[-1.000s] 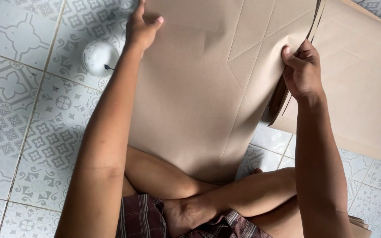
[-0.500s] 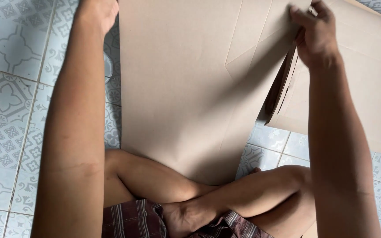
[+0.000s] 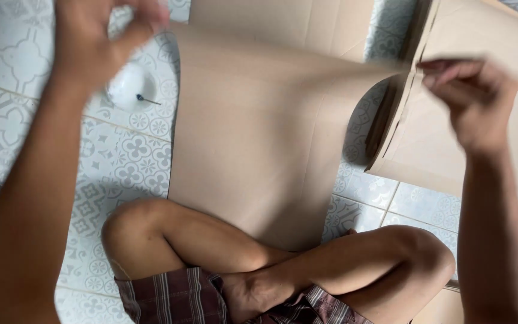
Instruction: Applying glue to the edges of paper bags and folding them to complete the assembly process.
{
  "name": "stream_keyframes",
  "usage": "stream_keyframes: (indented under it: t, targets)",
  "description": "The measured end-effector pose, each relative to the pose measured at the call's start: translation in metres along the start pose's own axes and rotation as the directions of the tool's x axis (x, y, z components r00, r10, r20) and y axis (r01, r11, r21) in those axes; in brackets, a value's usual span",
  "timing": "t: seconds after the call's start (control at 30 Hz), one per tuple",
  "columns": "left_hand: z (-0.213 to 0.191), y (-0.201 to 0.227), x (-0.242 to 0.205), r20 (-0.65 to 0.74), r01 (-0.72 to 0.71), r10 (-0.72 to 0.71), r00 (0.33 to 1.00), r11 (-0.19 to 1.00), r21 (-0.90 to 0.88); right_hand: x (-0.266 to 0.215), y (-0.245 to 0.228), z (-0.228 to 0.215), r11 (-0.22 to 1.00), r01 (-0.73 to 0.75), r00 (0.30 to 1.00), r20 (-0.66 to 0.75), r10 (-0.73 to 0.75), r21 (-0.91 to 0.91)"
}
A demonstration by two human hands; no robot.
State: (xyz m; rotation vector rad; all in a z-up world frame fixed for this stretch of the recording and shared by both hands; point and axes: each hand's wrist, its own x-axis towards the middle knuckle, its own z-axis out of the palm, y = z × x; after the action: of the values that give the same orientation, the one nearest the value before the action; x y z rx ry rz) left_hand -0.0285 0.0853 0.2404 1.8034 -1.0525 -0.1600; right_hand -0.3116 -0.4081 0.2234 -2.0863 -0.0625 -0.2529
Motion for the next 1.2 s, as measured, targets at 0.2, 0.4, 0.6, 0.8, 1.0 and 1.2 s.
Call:
stream_keyframes:
  t: [0.2,0.4,0.6,0.8,1.0,1.2]
  targets:
    - [0.056,0.001,-0.134,0.14,-0.13,0.086,0.986,0.928,0.349,-0.103,-0.02,0.084,0.894,0.056,0.991,0.133,0.004,-0.444]
    - [0.089,0.014,-0.181,0.401,-0.152,-0.118,0.908,0.802,0.578,-0.121,-0.016,0.134,0.611,0.285,0.953,0.286,-0.098,-0.739]
    - [0.116,-0.011,-0.177,0.506,0.033,-0.431,0.747,0.784,0.62,-0.125,-0.003,0.166,0.629,0.251,0.817,0.51,0.27,-0.736]
    - [0.113,0.017,-0.108,0.692,0.431,-0.612,0.384,0.781,0.452,-0.077,-0.033,0.187,0.644,0.165,0.913,0.363,0.185,-0.747]
    - [0.161,0.019,-0.091,0.344,0.261,-0.426,0.837,0.862,0.434,-0.043,-0.038,0.217,0.678,-0.183,0.933,0.093,0.349,-0.712]
    - [0.228,-0.018,-0.121,0.064,0.166,-0.283,0.957,0.715,0.679,-0.064,-0.007,0.265,0.607,-0.318,0.926,-0.103,0.362,-0.728]
